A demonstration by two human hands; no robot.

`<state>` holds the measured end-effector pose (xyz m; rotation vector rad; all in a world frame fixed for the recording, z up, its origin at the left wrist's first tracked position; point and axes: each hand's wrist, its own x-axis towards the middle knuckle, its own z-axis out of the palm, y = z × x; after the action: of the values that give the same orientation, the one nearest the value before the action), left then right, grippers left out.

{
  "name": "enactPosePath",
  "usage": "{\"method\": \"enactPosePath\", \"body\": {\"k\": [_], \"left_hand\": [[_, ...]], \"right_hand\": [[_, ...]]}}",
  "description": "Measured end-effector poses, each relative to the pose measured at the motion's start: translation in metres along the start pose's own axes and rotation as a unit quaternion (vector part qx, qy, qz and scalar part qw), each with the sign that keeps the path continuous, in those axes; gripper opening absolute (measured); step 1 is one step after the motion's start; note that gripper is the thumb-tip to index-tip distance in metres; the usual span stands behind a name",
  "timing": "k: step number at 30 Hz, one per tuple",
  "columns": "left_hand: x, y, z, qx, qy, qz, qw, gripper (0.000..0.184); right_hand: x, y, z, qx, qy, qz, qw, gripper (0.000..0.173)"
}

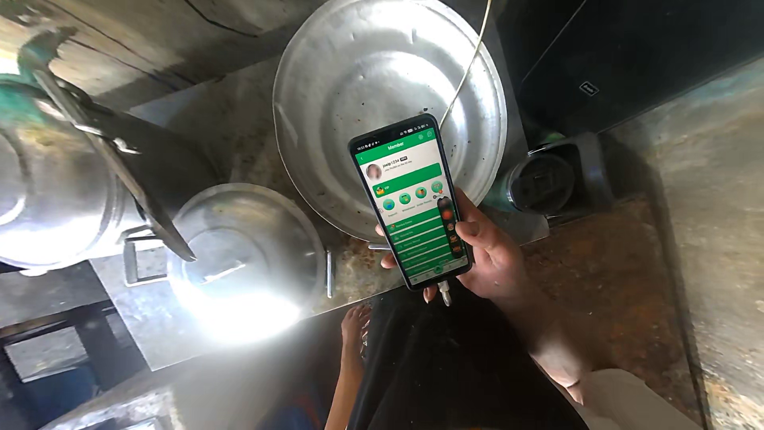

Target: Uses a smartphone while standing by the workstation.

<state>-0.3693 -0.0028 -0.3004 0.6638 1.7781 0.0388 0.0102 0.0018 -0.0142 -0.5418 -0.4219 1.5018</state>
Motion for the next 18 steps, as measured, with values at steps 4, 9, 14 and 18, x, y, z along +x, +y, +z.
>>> {"method": "enactPosePath", "body": {"k": [4,9,14,18], "left_hand": [[-0.0001,0.0019,0.0,0.001,-0.001,-0.003,1.0,0.034],[0.0004,0.003,-0.0005,-0.009,0.0,0.0,1.0,0.032],[0.0014,0.0043,-0.001,-0.016,0.002,-0.003,1.0,0.033],[0.0028,0.0057,-0.0008,0.001,0.004,0.001,1.0,0.033]], "right_hand": [[-0.0001,0.0002,0.0005,0.005,0.0,0.003,1.0,0.053],[0.0002,-0.001,0.001,0.003,-0.008,0.002,1.0,0.057],[0.0006,-0.0028,0.0067,-0.015,0.01,0.004,1.0,0.053],[0.0,-0.0016,0.0046,-0.004,0.007,0.005,1.0,0.055]]}}
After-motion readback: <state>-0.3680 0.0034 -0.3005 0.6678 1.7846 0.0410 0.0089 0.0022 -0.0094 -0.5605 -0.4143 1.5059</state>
